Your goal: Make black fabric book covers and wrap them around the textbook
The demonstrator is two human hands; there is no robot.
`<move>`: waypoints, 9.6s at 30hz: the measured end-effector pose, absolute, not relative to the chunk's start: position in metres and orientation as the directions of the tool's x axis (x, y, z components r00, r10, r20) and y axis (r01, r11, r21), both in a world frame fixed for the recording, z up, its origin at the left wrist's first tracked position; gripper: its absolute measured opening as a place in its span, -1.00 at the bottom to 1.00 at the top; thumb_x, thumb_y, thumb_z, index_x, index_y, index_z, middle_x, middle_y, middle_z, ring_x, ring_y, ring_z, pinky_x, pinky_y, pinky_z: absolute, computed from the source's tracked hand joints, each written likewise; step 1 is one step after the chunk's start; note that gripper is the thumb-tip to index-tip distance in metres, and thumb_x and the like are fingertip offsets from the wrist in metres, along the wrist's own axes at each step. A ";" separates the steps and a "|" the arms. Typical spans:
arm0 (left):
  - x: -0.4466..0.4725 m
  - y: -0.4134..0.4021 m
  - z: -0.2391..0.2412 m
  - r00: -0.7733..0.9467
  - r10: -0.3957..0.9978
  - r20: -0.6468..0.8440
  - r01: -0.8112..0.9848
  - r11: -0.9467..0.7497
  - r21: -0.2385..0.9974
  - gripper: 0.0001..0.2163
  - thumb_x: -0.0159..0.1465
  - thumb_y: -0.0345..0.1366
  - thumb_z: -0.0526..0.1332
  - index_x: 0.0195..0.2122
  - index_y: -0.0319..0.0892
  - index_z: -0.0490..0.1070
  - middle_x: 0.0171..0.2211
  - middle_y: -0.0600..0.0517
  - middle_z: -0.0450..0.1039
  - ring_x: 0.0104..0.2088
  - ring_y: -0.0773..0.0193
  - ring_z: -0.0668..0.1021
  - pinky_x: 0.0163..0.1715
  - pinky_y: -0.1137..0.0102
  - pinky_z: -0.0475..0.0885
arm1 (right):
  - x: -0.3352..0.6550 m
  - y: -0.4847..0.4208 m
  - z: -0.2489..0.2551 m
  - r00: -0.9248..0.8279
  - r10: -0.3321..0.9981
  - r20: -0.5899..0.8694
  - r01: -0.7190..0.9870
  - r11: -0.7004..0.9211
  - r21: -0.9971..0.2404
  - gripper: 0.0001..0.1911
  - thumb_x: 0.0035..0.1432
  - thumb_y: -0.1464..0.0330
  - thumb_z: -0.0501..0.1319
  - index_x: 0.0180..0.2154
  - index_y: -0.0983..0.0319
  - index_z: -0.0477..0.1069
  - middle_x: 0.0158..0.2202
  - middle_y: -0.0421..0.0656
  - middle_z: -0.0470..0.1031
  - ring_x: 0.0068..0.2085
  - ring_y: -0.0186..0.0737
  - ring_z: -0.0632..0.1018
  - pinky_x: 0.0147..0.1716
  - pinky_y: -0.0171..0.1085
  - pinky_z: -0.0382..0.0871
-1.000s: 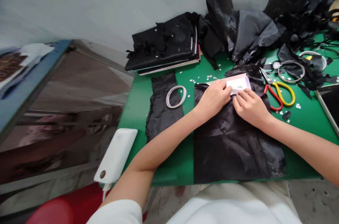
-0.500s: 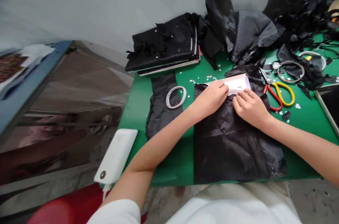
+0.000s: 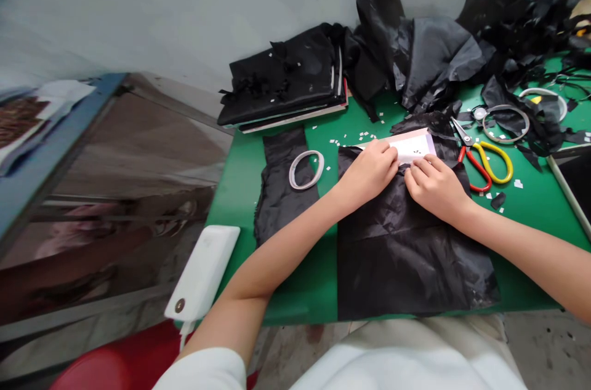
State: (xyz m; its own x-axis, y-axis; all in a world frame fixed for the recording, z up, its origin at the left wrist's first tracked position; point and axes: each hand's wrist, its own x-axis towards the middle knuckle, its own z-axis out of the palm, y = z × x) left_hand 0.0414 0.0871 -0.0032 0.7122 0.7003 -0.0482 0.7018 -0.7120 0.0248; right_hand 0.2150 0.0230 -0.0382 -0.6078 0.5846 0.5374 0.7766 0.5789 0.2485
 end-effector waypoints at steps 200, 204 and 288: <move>0.056 0.165 -0.026 0.657 0.744 0.120 0.426 -0.498 0.756 -0.81 0.25 -0.26 0.28 -0.23 -0.25 0.61 -0.29 -0.01 0.64 -0.31 0.27 0.58 -0.25 0.42 0.40 | 0.251 0.087 -0.054 0.217 0.933 0.287 0.546 0.128 -0.828 -0.83 0.12 0.26 0.31 -0.30 0.21 0.61 -0.33 -0.13 0.66 -0.37 -0.17 0.58 -0.30 -0.21 0.40; 0.053 0.172 -0.019 0.720 0.693 -0.043 0.413 -0.378 0.828 -0.75 0.18 -0.18 0.31 -0.31 -0.30 0.60 -0.40 0.03 0.57 -0.38 0.32 0.50 -0.35 0.45 0.33 | 0.251 0.087 -0.055 0.230 0.927 0.297 0.541 0.132 -0.831 -0.82 0.10 0.24 0.32 -0.33 0.21 0.61 -0.37 -0.14 0.65 -0.41 -0.20 0.55 -0.35 -0.23 0.35; 0.009 0.130 0.021 0.755 0.644 0.122 0.600 -0.754 0.268 -0.65 0.45 -0.24 0.02 0.13 -0.32 0.39 0.14 -0.25 0.46 0.17 0.01 0.49 0.18 0.15 0.37 | 0.274 0.099 -0.063 0.263 0.923 0.280 0.227 0.223 -0.948 -0.71 0.06 0.31 0.26 -0.12 0.16 0.41 0.02 -0.02 0.60 0.09 -0.05 0.60 0.16 0.03 0.47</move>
